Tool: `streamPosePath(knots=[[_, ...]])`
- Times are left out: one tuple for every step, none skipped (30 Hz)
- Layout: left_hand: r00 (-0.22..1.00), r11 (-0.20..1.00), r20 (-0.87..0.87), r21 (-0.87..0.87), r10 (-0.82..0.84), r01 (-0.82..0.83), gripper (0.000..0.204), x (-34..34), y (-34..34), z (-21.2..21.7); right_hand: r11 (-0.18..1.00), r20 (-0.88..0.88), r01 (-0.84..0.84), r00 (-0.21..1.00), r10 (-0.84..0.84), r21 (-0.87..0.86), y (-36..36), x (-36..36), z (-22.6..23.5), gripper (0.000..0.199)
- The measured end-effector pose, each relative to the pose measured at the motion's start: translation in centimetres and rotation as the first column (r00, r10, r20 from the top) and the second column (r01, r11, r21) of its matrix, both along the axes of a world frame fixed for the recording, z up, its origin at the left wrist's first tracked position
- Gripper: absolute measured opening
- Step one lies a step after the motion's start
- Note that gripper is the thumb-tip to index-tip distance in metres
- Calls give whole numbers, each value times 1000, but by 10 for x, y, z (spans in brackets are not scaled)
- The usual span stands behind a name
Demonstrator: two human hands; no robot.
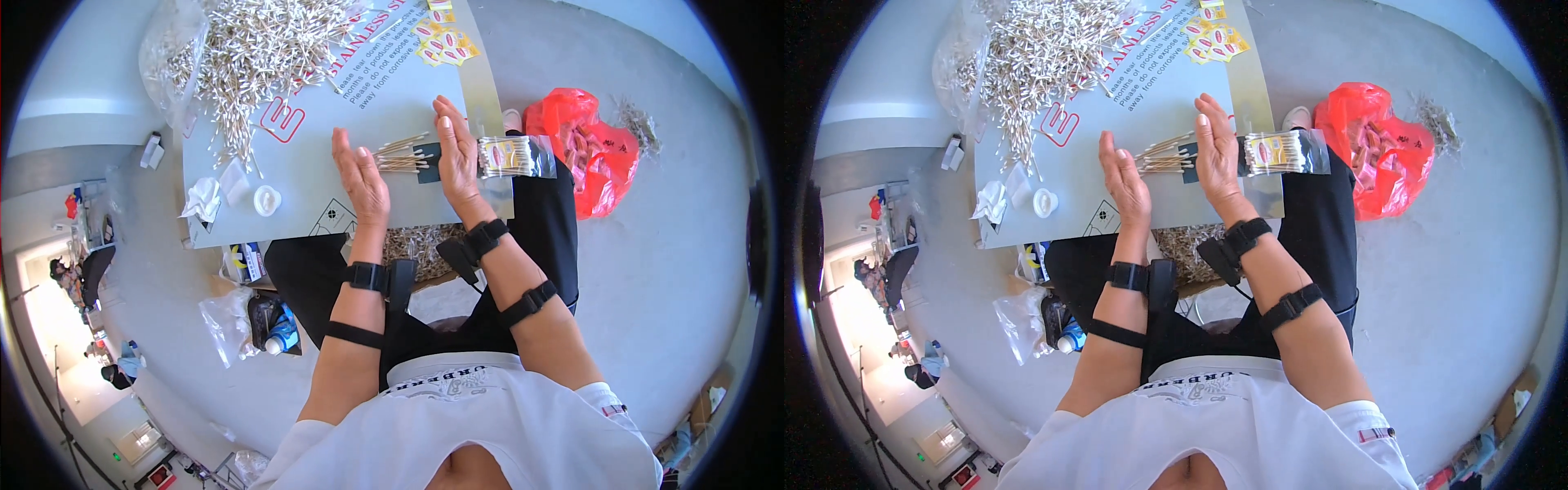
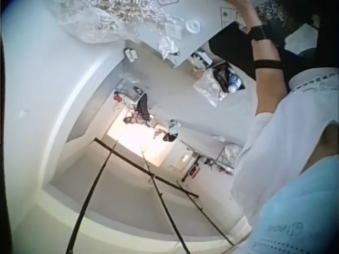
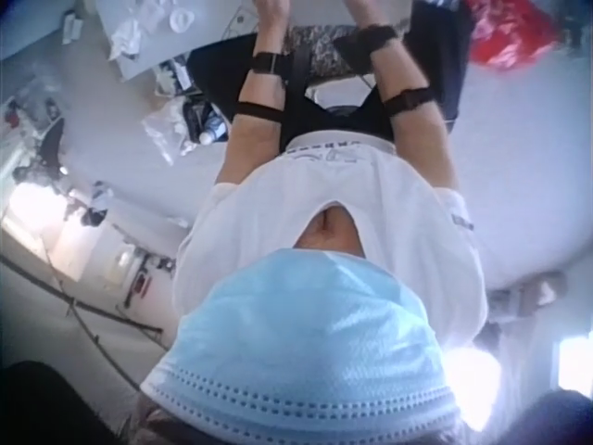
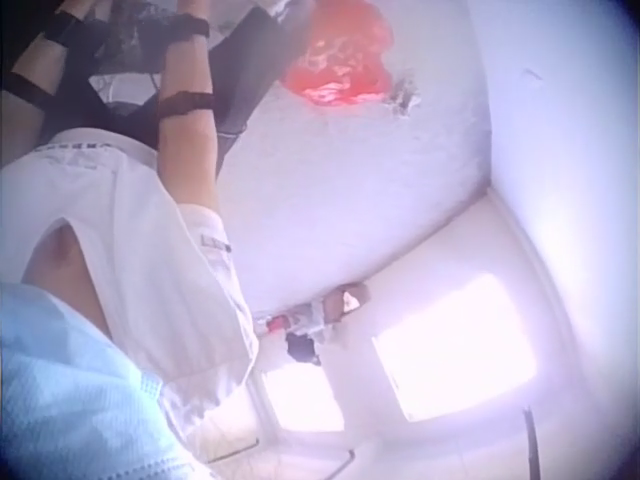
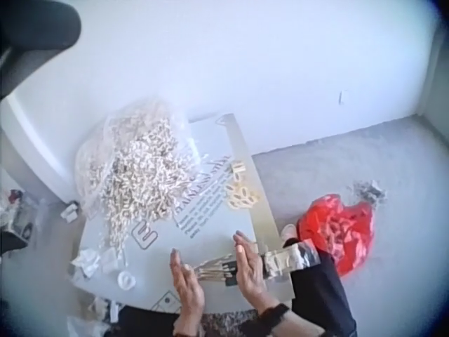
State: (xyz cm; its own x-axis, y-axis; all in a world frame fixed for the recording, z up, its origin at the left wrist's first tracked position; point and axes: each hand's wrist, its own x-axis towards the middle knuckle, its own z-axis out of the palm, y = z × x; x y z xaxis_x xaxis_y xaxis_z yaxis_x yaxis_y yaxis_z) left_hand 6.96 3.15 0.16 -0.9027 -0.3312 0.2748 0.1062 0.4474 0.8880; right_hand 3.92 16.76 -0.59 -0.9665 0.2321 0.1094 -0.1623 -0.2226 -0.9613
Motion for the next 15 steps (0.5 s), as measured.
streamPosePath(knots=[[999,998,-8,55,33,-33,56,0,4,-1,999,-11,-9,1000,10,47,-4,1,2,37],[999,998,-5,48,35,-35,56,-1,9,-3,995,-22,-18,1000,21,95,-7,2,3,38],[1000,993,0,115,1,-1,56,-4,17,-3,997,-30,-19,999,22,81,-11,2,1,38],[999,983,3,181,-34,33,56,-4,25,-3,997,-30,-18,999,21,76,-12,3,-2,38],[998,985,14,164,-60,56,57,-2,34,-3,998,-19,-26,999,27,49,-12,3,-4,39],[998,985,14,163,-62,59,57,-1,39,-2,999,-9,-33,999,33,24,-10,3,-5,40],[998,982,-5,177,-61,61,58,0,43,-1,999,-10,-31,999,31,22,-7,1,-6,40],[998,979,-25,192,-60,63,58,1,45,0,997,23,-57,998,58,-56,-3,-1,-7,41],[997,960,-34,270,-63,69,53,1,42,0,987,54,-81,995,89,-136,0,-1,-4,43],[998,962,-33,266,-61,68,53,2,35,2,987,54,-83,994,91,-140,3,0,-1,43],[988,986,-14,57,-156,156,52,5,26,4,962,90,-118,986,143,-245,6,0,2,42],[968,957,27,-149,-248,249,53,7,20,7,928,123,-141,973,193,-345,9,2,4,42],[967,956,30,-151,-252,253,53,11,15,9,928,125,-136,974,190,-348,12,2,3,42],[956,865,115,-408,-270,293,55,14,11,11,934,125,-147,972,197,-327,15,2,4,41],[945,703,199,-633,-258,325,57,17,7,11,937,122,-164,970,210,-308,15,1,5,41]])
